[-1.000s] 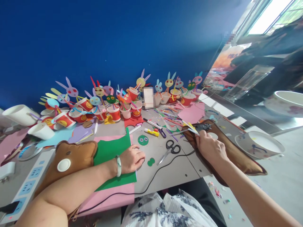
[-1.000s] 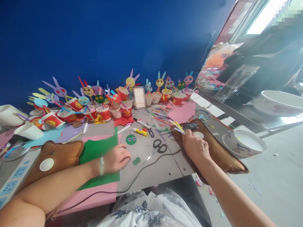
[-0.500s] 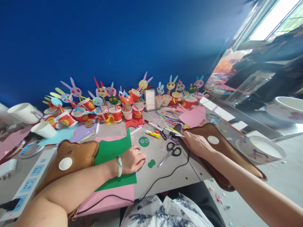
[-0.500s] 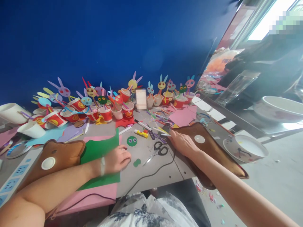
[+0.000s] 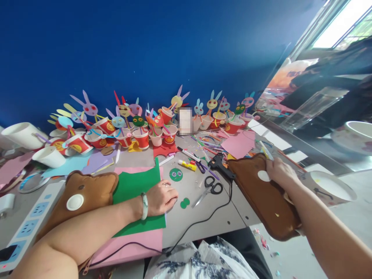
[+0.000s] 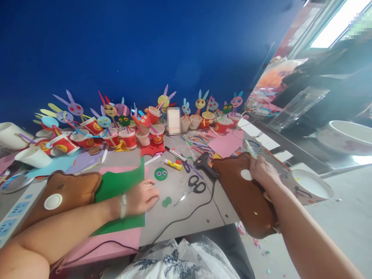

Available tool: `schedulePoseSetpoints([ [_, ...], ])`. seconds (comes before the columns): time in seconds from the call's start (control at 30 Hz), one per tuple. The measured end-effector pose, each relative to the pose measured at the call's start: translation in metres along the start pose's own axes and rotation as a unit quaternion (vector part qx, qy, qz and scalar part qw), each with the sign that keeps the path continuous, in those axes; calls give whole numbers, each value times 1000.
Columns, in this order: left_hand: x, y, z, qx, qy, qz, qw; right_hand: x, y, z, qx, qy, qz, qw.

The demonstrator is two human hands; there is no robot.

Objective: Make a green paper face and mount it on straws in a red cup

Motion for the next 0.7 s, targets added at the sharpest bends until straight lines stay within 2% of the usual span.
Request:
schedulePoseSetpoints([
  [0.1, -2, 0, 0, -1, -6, -4, 1000, 7, 0, -13, 44, 24, 7, 999],
  [0.27, -2, 0, 1, 4, -18, -3, 1000, 8, 13, -35, 58, 69, 6, 996],
  [0.4, 1, 0, 0, 12, -34, 0, 999, 4, 20, -43, 77, 65, -12, 995],
  [0.5, 3, 0, -1, 12, -26, 0, 1000, -6, 30, -41, 79, 41, -31, 996],
  [0.57, 3, 1, -1, 8, -12, -4, 1000, -18, 46, -42, 55, 5, -42, 998],
  [0.63, 3, 1, -1, 0, 1, -21, 1000, -31, 73, -48, -22, -39, -32, 998],
  [0.7, 1, 2, -1, -15, 10, -56, 998, -37, 106, -58, -68, -9, 63, 996],
])
Point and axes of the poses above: each hand's wrist, its own z-axis towards the middle knuckle, its own x-axis out of the palm, y = z × x, the point moved 1 cm from there along z, towards the middle knuckle, and after that the axes turned 13 degrees about z, right-handed, at the moved point
